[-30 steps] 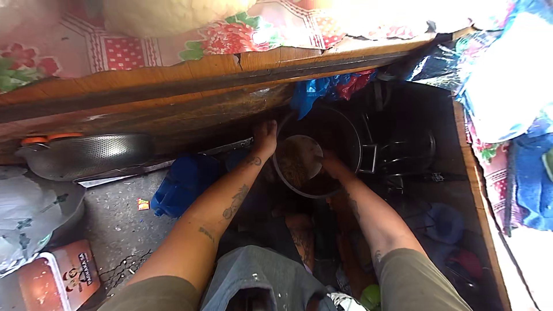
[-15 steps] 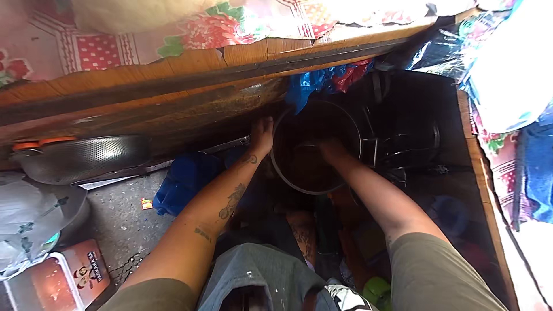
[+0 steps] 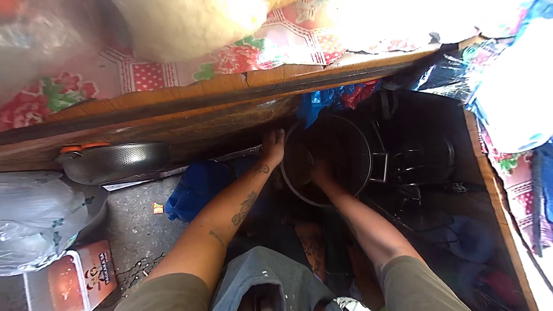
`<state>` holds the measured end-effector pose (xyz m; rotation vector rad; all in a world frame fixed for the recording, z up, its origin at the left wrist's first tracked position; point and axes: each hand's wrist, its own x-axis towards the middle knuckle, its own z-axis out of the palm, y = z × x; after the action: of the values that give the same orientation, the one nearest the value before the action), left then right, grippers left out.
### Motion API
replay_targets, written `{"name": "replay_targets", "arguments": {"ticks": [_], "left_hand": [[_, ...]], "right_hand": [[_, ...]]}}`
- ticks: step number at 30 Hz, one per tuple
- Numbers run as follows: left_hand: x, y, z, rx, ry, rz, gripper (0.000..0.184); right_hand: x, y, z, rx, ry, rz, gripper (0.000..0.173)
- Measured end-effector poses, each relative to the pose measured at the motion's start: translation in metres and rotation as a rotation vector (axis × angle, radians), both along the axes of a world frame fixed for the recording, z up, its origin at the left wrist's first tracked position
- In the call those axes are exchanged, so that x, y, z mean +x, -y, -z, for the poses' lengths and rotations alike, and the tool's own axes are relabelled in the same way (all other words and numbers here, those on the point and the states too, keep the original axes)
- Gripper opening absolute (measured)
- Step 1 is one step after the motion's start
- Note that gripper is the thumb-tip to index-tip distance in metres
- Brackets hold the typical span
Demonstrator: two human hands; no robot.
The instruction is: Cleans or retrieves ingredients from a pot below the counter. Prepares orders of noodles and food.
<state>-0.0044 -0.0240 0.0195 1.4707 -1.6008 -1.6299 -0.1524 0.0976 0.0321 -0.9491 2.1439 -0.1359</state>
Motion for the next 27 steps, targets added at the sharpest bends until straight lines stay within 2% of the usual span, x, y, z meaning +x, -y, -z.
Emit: {"name": "replay_targets", "arguments": {"ticks": [3,6,10,13,20,24,27], "left_hand": [[-0.001,0.003,0.000,-0.014,0.009,-0.003,0.050],[0.000,-0.002,0.003,-0.010,0.002,0.004,0.050],[-0.001,0.001,0.002,-0.014,-0.003,-0.009,0.050],[-0.001,-0.002,0.001,-0.007,0.010,0.006,0.051],[-0.001,-0.001,-0.004,-0.043,-0.005,0.016,0.052],[0.000,0.000,0.002,-0.071,-0.016,0.013,0.052],[0.001,-0.002,-0.006,-0.064,0.019,0.033,0.053]], "right_hand": [[0.004,-0.002,-0.008,-0.016,0.000,-0.008,0.046],[-0.007,-0.009,0.008,-0.088,0.086,0.166,0.035],[-0.037,-0.010,0.012,-0.095,0.385,0.402,0.042],[-0.043,-0.015,0.018,-0.125,0.471,0.484,0.043],[-0.052,-0.024,-0.001,-0.233,0.536,0.570,0.037],[-0.042,-0.043,-0.033,-0.316,0.485,0.619,0.033],[-0.033,-0.062,-0.058,-0.393,0.461,0.745,0.035]]}}
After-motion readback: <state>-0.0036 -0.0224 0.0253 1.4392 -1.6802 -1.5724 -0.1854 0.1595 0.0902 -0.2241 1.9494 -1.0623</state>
